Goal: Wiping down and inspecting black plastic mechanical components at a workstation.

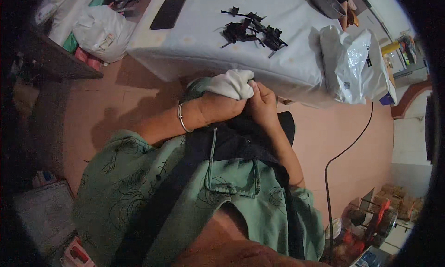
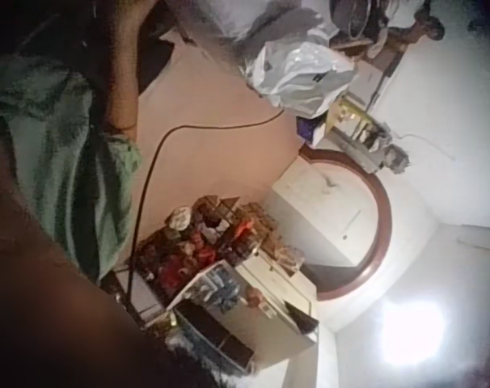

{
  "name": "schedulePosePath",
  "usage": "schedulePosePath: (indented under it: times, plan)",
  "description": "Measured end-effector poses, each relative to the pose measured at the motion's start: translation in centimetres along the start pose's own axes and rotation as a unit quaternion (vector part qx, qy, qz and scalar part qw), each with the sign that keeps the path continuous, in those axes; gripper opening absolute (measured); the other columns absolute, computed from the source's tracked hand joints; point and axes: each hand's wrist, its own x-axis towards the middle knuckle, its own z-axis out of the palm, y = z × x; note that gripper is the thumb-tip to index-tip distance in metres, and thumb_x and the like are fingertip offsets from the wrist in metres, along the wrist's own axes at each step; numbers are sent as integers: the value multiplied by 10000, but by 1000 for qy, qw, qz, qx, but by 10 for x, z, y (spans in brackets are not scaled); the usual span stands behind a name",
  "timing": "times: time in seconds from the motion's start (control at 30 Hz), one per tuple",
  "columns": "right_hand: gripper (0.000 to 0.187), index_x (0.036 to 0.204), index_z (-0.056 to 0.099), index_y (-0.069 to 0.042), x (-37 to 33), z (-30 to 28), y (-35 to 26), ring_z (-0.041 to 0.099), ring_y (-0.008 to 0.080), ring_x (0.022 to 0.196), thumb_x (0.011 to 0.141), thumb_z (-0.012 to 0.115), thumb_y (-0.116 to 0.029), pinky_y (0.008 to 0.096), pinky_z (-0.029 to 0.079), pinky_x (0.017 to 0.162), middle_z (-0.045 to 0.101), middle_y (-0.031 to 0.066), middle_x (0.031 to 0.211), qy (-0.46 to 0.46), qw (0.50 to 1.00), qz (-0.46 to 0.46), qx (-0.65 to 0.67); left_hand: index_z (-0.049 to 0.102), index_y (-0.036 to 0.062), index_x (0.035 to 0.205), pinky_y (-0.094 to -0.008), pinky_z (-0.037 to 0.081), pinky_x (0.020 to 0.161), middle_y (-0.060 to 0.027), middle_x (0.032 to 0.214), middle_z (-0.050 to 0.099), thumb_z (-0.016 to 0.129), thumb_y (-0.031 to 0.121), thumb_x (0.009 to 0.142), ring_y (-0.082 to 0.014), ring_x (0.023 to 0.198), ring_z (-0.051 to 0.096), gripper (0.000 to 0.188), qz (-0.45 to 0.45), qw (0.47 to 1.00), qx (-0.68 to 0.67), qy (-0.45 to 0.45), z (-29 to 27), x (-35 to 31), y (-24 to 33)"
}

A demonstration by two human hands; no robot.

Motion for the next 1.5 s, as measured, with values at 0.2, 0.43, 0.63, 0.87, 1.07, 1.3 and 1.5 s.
schedulePosePath:
  times: [0.2,0.43,0.63,0.87,1.07,1.3,1.5]
  plan:
    - [253,878,570,-10,-1,-4,4,467,37,697,923,441,-223,193,390,638,569,-37,790,2,998,32,-52,510,43,892,-410,444,599,-151,774,553,535,131,761,-351,687,535,160,25,996,-44,71,17,-5,-14]
    - [180,941,567,26,-7,-21,-3,513,102,698,836,568,-120,236,420,661,583,18,764,-19,993,-29,-114,492,45,907,-266,402,445,-15,714,532,502,106,821,-83,523,467,106,-248,858,-449,-4,2,2,-18]
    - [107,824,602,16,-12,-21,-33,511,94,675,812,598,-90,239,421,631,580,26,719,-6,969,-99,-225,492,46,962,-214,357,414,0,707,522,467,85,829,-56,482,437,141,-231,872,-430,-26,-6,4,-4]
    - [163,730,552,-30,-7,-15,-29,390,29,605,847,574,-142,187,342,542,479,-61,655,-2,999,16,-33,521,27,927,-280,436,589,-60,745,541,470,98,802,-134,638,502,153,-95,931,-344,-78,-12,6,-3]
    - [228,753,523,-20,-8,-13,-27,373,36,622,896,498,-196,197,340,550,468,-53,665,-12,992,-31,-122,498,21,1007,-229,399,614,-9,794,492,458,50,785,-70,699,446,228,-164,907,-373,-104,-9,5,-8]
    - [264,791,520,-3,-7,-17,-29,393,44,654,929,423,-207,206,360,584,479,-44,684,-86,979,0,-186,505,25,908,-311,418,662,-90,852,501,468,56,766,-193,752,486,150,-63,955,-288,-37,-4,-1,-6]
    - [274,788,538,-9,-8,-3,-1,373,27,643,936,405,-197,197,345,565,470,-77,711,-13,998,-55,-23,514,25,854,-386,417,727,-154,927,504,508,112,762,-336,846,508,127,23,985,-172,-25,4,2,-8]
